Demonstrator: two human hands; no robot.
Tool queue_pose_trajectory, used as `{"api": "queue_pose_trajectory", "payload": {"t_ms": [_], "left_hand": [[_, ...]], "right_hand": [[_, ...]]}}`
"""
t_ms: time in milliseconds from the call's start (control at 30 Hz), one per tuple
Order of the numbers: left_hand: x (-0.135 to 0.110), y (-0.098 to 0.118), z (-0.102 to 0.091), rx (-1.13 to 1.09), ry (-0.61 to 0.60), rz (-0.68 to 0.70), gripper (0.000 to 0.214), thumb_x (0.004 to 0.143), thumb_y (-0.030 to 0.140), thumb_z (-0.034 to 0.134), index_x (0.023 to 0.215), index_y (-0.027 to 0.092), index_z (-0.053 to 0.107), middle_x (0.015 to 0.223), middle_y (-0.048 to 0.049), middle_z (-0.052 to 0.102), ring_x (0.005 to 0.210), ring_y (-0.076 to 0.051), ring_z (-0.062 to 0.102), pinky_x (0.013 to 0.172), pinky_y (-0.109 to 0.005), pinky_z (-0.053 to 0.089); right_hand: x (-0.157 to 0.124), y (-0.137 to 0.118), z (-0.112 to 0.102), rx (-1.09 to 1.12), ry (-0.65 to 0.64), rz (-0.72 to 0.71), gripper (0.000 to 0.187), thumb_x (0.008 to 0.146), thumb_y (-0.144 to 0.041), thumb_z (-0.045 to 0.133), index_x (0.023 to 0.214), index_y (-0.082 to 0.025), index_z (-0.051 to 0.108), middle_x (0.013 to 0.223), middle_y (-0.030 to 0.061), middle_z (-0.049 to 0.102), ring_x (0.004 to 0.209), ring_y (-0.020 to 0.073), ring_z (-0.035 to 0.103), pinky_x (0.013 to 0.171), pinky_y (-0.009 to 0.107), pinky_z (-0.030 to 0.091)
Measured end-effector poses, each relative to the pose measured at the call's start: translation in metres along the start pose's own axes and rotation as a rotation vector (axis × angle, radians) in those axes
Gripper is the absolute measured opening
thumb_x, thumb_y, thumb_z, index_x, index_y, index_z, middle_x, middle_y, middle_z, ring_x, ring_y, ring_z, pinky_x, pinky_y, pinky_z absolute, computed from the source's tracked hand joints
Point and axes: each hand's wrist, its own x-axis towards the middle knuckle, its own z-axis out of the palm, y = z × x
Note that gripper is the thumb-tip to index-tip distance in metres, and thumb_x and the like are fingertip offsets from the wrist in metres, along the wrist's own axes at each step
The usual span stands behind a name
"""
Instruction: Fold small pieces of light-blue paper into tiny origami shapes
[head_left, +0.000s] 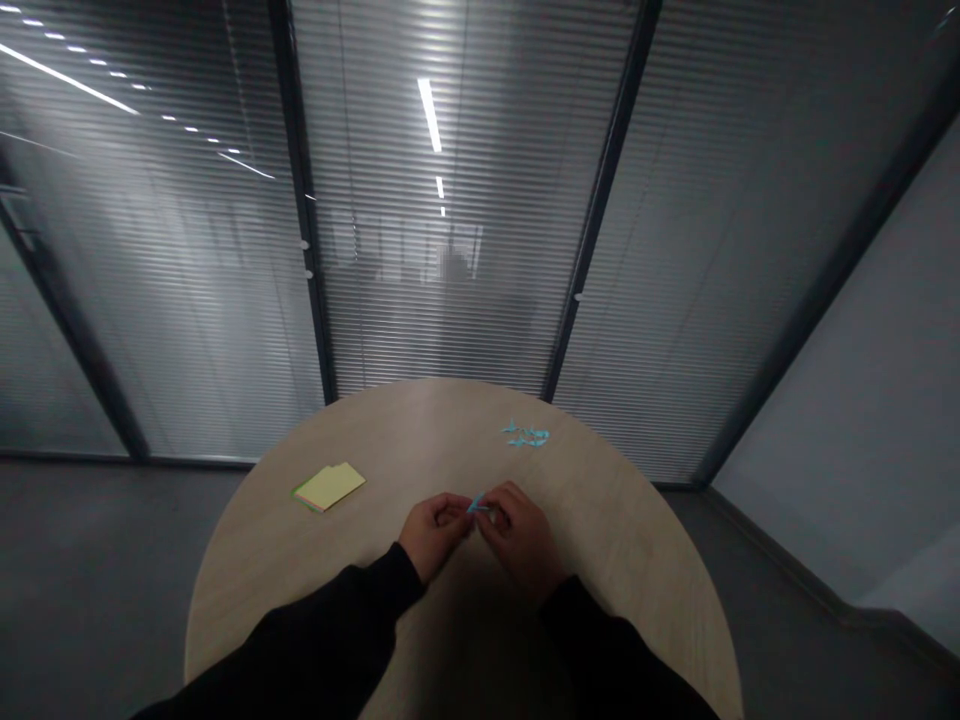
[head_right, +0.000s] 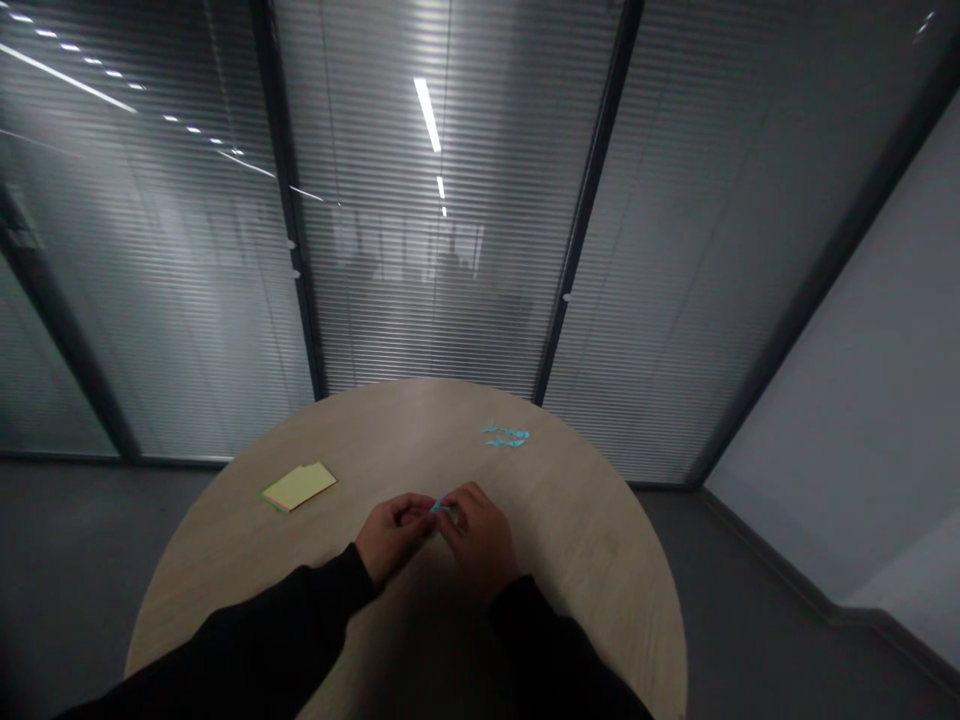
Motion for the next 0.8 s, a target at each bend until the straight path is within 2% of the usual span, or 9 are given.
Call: {"api": "queue_pose_trajectory", "payload": {"t_ms": [200, 400, 600, 800], "left_hand": [[0.0008, -0.0022, -0.0007, -0.032, -0.001, 0.011, 0.031, 0.062, 0.029, 0.084, 0.086, 0.012, 0.073, 0.073, -0.0046, 0.073, 0.063, -0.013, 0.064, 0.065, -0.025, 0.049], [0.0034, -0.0069, -0.0029, -0.147, 0.061, -0.031, 0.03, 0.061, 0.025, 0.084, 0.086, 0.012, 0.074, 0.076, -0.0069, 0.076, 0.069, -0.016, 0.068, 0.072, -0.028, 0.053], [0.0018, -0.0039, 0.0005, -0.344, 0.091, -0.086, 0.031, 0.062, 0.021, 0.087, 0.088, 0.011, 0.073, 0.079, -0.008, 0.077, 0.071, -0.015, 0.07, 0.076, -0.027, 0.056], [0.0014, -0.0029, 0.0041, -0.502, 0.082, -0.139, 0.027, 0.065, 0.016, 0.086, 0.088, 0.01, 0.074, 0.084, -0.01, 0.076, 0.078, -0.015, 0.071, 0.078, -0.025, 0.057]], "right_hand": [[-0.0002, -0.0035, 0.0042, -0.148, 0.008, -0.136, 0.012, 0.092, -0.016, 0.052, 0.086, -0.019, 0.061, 0.085, 0.0056, 0.063, 0.079, 0.0194, 0.059, 0.071, 0.031, 0.048], [-0.0015, -0.0061, 0.0076, -0.202, -0.029, -0.207, 0.018, 0.095, -0.016, 0.048, 0.096, -0.019, 0.065, 0.093, 0.0092, 0.067, 0.089, 0.0238, 0.06, 0.08, 0.038, 0.051], [-0.0016, -0.0081, 0.0039, -0.234, -0.042, -0.275, 0.022, 0.095, -0.015, 0.05, 0.104, -0.02, 0.069, 0.101, 0.0101, 0.068, 0.092, 0.024, 0.06, 0.082, 0.039, 0.053], [-0.0014, -0.0076, 0.003, -0.298, -0.047, -0.277, 0.022, 0.095, -0.017, 0.051, 0.102, -0.02, 0.071, 0.102, 0.0101, 0.069, 0.092, 0.0244, 0.062, 0.078, 0.038, 0.054]]}}
